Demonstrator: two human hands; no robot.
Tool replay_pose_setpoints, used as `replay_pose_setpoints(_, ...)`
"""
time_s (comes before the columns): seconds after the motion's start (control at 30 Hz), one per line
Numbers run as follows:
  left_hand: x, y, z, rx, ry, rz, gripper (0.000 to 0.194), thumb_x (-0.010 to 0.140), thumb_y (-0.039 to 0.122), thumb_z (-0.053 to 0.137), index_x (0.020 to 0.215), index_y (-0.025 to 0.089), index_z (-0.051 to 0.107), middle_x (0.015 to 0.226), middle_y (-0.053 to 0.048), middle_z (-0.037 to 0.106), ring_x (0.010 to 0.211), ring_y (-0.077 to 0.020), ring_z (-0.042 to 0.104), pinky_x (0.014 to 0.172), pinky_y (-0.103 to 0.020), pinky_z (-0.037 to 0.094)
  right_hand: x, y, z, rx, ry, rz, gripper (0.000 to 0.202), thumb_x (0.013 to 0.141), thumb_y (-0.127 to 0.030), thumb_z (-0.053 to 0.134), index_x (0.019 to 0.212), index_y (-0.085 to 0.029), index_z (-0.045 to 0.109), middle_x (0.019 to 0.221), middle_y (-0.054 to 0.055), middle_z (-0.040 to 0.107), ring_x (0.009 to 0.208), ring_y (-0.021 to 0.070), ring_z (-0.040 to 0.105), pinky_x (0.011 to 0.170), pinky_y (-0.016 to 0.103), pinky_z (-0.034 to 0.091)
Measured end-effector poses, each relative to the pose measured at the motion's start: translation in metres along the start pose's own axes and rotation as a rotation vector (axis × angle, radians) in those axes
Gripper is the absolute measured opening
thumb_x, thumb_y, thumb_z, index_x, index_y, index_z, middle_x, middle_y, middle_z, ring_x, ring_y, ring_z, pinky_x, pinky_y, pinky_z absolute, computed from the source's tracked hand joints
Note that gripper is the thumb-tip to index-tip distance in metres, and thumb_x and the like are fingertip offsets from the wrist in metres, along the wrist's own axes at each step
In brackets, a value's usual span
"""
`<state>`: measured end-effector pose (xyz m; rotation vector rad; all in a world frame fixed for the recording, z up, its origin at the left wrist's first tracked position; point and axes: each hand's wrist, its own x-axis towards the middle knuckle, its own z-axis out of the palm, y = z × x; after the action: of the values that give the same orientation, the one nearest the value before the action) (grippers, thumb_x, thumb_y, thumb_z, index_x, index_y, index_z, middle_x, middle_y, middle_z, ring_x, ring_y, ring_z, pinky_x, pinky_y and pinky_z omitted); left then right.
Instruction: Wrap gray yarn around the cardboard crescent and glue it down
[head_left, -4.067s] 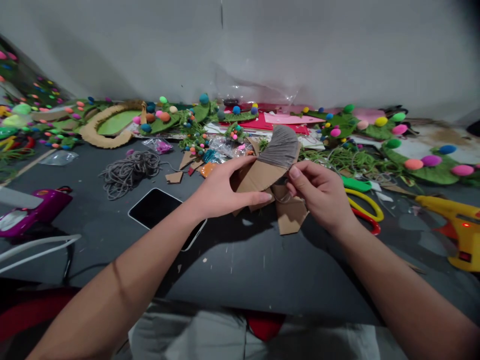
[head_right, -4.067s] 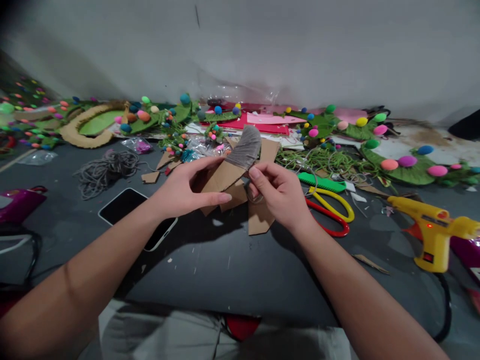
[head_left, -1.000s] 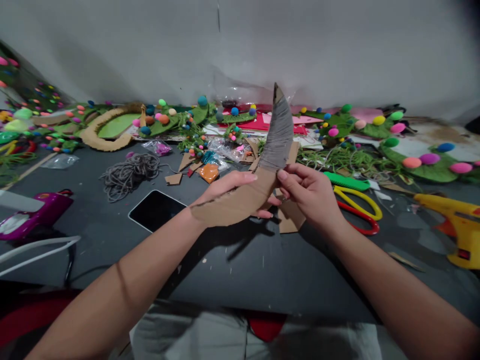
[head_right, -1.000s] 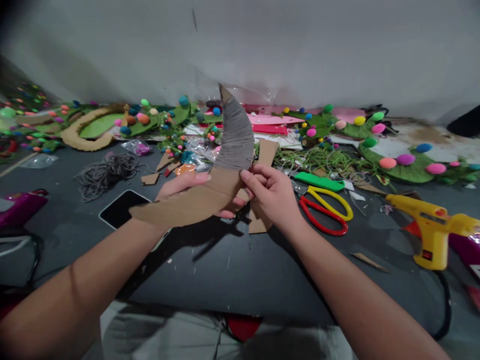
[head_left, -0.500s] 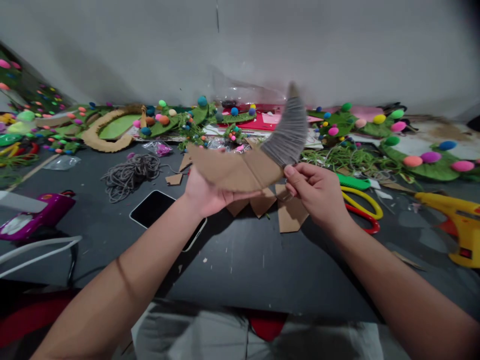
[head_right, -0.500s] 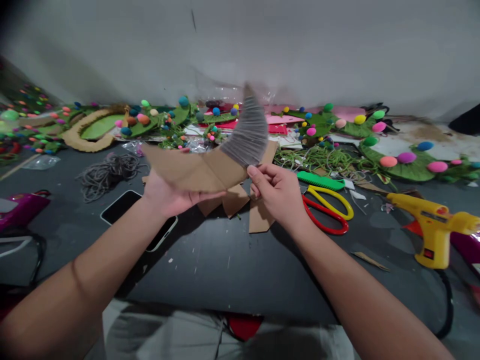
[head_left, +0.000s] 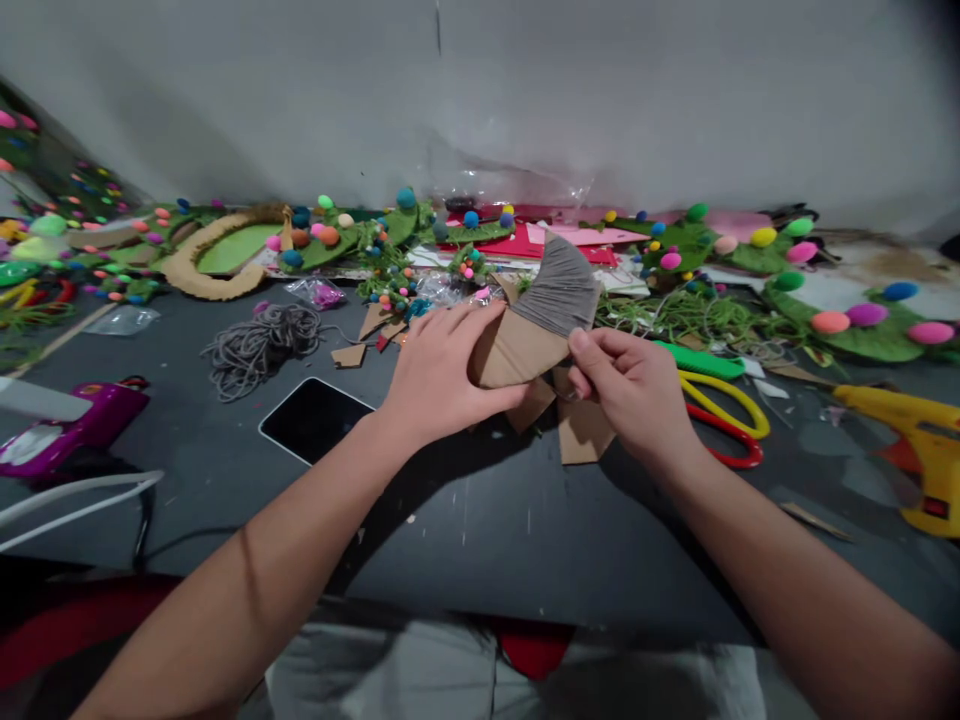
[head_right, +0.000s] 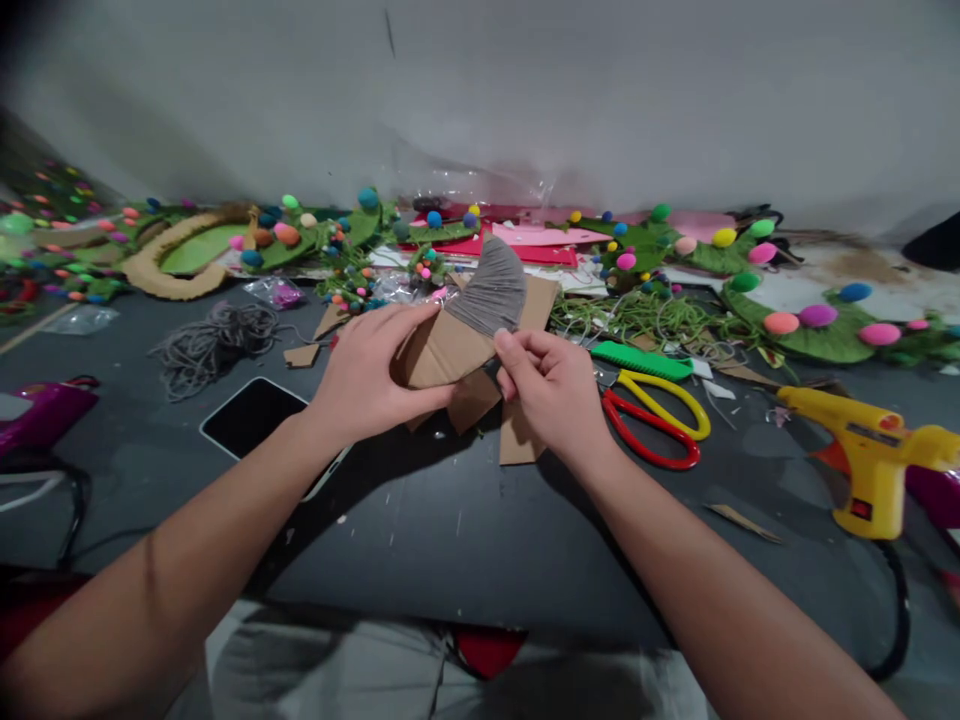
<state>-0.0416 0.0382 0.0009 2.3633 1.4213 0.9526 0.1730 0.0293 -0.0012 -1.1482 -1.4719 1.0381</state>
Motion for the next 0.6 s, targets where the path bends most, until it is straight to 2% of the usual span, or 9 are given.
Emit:
replay_pose_setpoints(0.07,0.0013,-0.0025,0.0001,-0.074,-0.007,-0.034,0.078,0.07,0.055,0.082,0.136,0.021,0.06,0.137,-0.015,0.062,0.128,-0.0383,0.055,0.11,-0.052,0.036,0.0013,0.0014,-0.0024,0.023,-0.044,-0.019,0.042,0.093,-0.054,0.063,0.071,-0.018,0.059,0.057,0.0,0.055,0.052,0.0089,0.042,0.05,0.025,0.031)
replay_pose_setpoints(0.23,0.0025,-0.0035,0.0003,-0.272,0.018,-0.06,0.077,0.067,0.057,0.085,0.132,0.023,0.061,0.134,-0.013,0.063,0.124,-0.0344,0.058,0.107,-0.046,0.042,0.0027,0.005,-0.0068,0.092,-0.103,-0.054,0.036,0.095,-0.052,0.061,0.08,-0.02,0.06,0.064,0.0,0.057,0.056,0.0099,0.045,0.053,0.025,0.034)
replay_pose_setpoints(0.6,0.0013,-0.004,0.0017,-0.282,0.038,-0.088,0.08,0.065,0.058,0.087,0.132,0.022,0.062,0.137,-0.013,0.062,0.128,-0.0355,0.056,0.11,-0.048,0.041,0.0012,0.004,-0.0077,0.077,-0.082,-0.058,0.029,0.097,-0.046,0.06,0.084,-0.021,0.059,0.063,-0.001,0.055,0.057,0.0101,0.046,0.055,0.025,0.036)
